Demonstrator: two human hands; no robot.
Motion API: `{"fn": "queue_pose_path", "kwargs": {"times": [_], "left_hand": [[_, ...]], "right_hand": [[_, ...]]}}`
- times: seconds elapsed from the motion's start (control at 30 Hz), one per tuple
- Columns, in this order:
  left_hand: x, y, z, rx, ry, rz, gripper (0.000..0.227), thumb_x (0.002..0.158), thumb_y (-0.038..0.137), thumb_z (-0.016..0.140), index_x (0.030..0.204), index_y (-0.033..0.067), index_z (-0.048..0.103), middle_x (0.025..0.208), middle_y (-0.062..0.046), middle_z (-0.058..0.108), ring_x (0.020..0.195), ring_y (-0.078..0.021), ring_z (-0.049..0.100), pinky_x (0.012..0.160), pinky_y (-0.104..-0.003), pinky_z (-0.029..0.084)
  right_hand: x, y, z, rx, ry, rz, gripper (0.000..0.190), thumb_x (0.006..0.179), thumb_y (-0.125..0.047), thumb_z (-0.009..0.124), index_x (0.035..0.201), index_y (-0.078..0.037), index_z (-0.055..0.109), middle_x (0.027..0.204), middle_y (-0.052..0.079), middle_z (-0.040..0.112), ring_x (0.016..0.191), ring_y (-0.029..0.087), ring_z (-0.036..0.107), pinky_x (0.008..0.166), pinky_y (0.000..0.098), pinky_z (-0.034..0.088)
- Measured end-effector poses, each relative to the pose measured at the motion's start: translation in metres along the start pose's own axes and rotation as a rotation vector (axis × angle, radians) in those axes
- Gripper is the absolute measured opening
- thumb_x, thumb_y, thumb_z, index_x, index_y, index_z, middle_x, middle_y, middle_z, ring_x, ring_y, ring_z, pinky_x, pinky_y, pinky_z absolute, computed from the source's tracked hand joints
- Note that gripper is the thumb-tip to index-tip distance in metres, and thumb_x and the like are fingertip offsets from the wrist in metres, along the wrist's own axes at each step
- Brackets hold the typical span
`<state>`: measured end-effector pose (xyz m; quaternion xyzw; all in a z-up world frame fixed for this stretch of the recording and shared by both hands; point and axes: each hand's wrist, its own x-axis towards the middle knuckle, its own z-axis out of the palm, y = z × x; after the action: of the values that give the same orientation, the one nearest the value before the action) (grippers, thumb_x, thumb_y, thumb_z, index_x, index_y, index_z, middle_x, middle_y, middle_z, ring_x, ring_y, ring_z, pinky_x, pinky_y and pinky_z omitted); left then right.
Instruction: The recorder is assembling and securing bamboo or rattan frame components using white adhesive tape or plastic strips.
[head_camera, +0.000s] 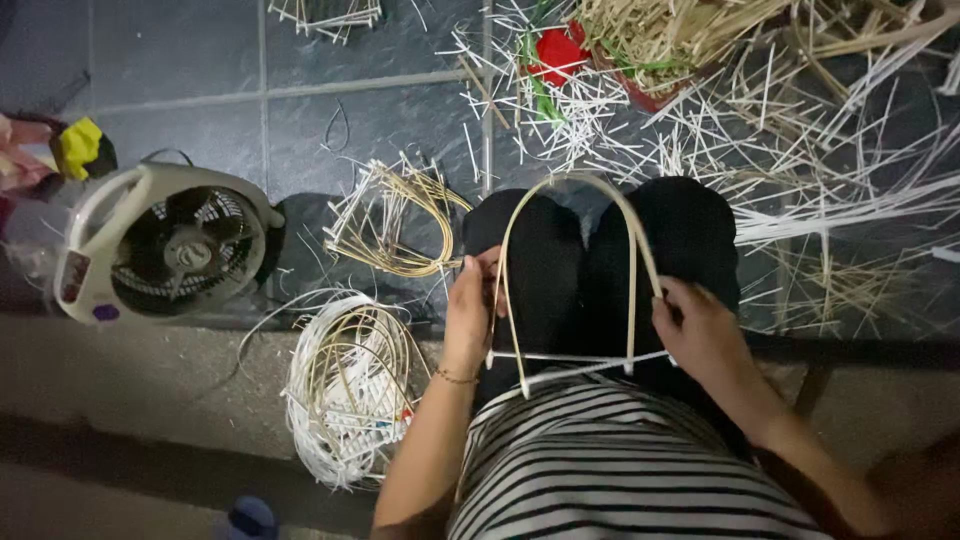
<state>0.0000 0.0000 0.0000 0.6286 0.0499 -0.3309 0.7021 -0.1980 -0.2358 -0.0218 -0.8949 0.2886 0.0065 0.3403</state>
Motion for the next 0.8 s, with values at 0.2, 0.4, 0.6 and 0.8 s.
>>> {"fn": "queue_pose_path", "kwargs": {"times": [0.2,0.4,0.6,0.8], "left_hand": [[0.003,-0.042,-0.007,-0.055,0.026,0.115,0.037,0.106,0.013,0.055,0.141,-0.0005,0.061,0.082,-0.001,0.058,0.063,-0.0068,0.05,0.057,-0.022,0.042],[-0.027,-0.021,0.006,0.492,0.139,0.328,0.035,0.105,0.01,0.055,0.139,0.0,0.062,0.109,-0.007,0.066,0.089,-0.0172,0.059,0.081,-0.029,0.049],[-0.028,-0.003,-0.005,0.76,0.105,0.453,0.031,0.104,0.014,0.058,0.132,0.0009,0.066,0.108,-0.014,0.066,0.1,-0.0255,0.065,0.093,-0.035,0.05],[-0.036,0.008,-0.001,0.891,0.07,0.522,0.031,0.094,0.008,0.069,0.125,0.0027,0.069,0.099,-0.015,0.067,0.089,-0.0277,0.066,0.083,-0.037,0.054]], "right_hand": [[-0.003,-0.018,-0.034,0.069,0.052,-0.037,0.049,0.092,-0.01,0.066,0.14,-0.004,0.059,0.087,0.019,0.068,0.065,0.027,0.068,0.054,0.0365,0.054],[-0.014,-0.016,-0.034,0.043,-0.09,-0.042,0.055,0.096,-0.013,0.064,0.149,-0.004,0.051,0.083,0.019,0.068,0.062,0.028,0.065,0.057,0.041,0.052],[-0.003,-0.006,-0.011,0.075,-0.015,-0.068,0.06,0.091,-0.013,0.065,0.149,-0.004,0.05,0.091,0.021,0.068,0.072,0.033,0.069,0.061,0.0428,0.056],[-0.007,-0.025,-0.011,0.076,-0.073,0.008,0.057,0.094,-0.017,0.065,0.149,-0.007,0.049,0.096,0.019,0.068,0.074,0.033,0.07,0.064,0.0435,0.057]]}}
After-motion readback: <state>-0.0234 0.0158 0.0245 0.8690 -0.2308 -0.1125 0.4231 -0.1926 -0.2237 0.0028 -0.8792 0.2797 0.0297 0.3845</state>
